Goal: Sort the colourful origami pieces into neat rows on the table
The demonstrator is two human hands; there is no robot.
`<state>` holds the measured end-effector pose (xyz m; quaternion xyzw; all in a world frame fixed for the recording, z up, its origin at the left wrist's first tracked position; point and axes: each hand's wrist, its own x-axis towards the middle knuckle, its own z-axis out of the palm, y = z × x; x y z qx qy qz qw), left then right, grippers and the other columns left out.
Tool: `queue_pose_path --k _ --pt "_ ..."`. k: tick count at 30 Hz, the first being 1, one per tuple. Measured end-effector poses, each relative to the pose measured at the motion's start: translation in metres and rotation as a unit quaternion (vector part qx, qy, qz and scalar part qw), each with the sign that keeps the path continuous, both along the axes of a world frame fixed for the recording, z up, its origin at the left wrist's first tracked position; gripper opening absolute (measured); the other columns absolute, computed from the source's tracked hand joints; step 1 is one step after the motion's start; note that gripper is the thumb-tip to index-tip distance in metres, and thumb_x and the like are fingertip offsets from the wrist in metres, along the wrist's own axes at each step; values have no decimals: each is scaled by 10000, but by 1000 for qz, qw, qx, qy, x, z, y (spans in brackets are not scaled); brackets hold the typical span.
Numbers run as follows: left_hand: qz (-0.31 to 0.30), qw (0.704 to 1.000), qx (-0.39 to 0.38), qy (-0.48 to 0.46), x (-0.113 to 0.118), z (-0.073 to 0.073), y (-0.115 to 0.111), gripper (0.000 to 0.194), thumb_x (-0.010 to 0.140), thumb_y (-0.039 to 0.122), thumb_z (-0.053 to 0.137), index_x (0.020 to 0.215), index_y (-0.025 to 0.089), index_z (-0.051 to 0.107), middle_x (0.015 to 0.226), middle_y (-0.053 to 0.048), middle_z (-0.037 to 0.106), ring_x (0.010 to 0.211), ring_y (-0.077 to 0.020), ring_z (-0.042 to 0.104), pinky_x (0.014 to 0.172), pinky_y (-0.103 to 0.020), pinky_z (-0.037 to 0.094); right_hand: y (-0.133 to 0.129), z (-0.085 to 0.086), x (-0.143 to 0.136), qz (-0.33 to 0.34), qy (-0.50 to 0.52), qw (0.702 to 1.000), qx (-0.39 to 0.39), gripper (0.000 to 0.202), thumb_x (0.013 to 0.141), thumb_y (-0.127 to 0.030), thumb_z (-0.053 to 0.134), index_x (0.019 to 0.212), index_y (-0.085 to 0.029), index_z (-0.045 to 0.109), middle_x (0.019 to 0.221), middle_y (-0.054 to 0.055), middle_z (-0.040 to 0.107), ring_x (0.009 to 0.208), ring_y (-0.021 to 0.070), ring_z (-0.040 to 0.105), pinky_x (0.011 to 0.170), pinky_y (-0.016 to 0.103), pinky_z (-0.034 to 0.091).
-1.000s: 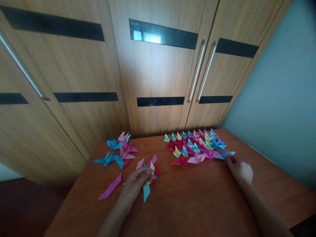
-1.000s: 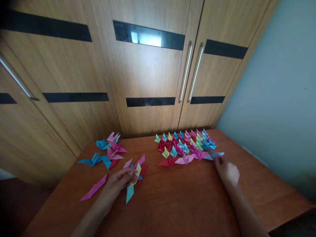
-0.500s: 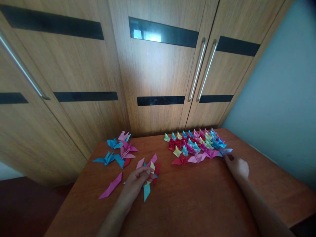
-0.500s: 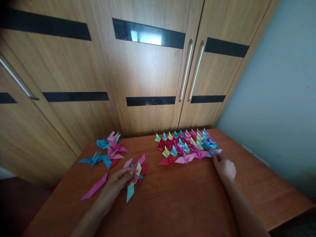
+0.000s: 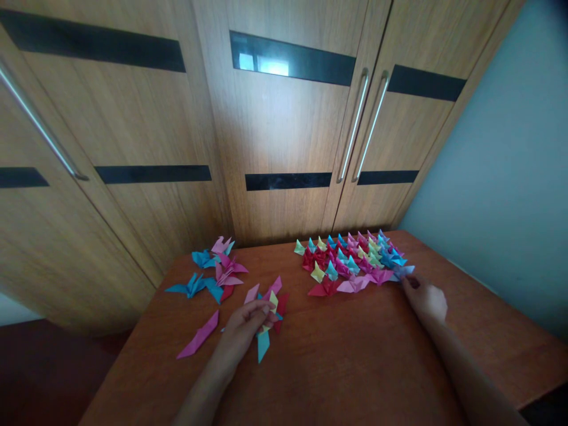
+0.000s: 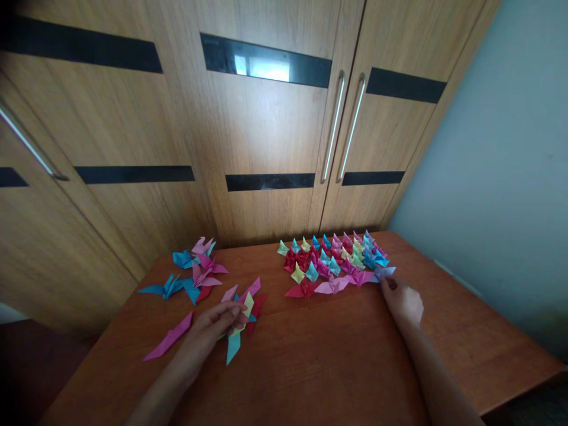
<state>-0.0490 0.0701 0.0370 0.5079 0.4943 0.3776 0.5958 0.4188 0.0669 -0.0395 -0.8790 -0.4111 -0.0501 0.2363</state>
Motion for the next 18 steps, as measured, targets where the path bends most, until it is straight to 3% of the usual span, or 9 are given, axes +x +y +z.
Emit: queue_pose_path --k 12,15,18 --pt "-20 1000 11 13 -5 -7 4 346 772 447 588 928 147 661 792 -61 714 709 -164 623 626 -245 428 -3 7 -8 -15 15 1000 -6 379 778 -520 514 953 -238 697 895 95 704 752 271 637 571 305 411" --pt "-22 999 16 20 -6 -13 9 377 744 480 602 918 151 668 783 -62 718 703 -175 635 613 -252 441 -8 14 -13 -17 10 999 35 393 780 -515 505 937 -209 695 856 101 701 719 261 629 558 303 396" --pt "-19 999 15 21 -6 -17 10 392 728 496 605 900 151 674 772 -65 722 678 -175 636 597 -252 447 -14 29 -25 -24 1 992 126 450 808 -511 452 882 -137 692 799 133 689 691 257 622 568 311 396"
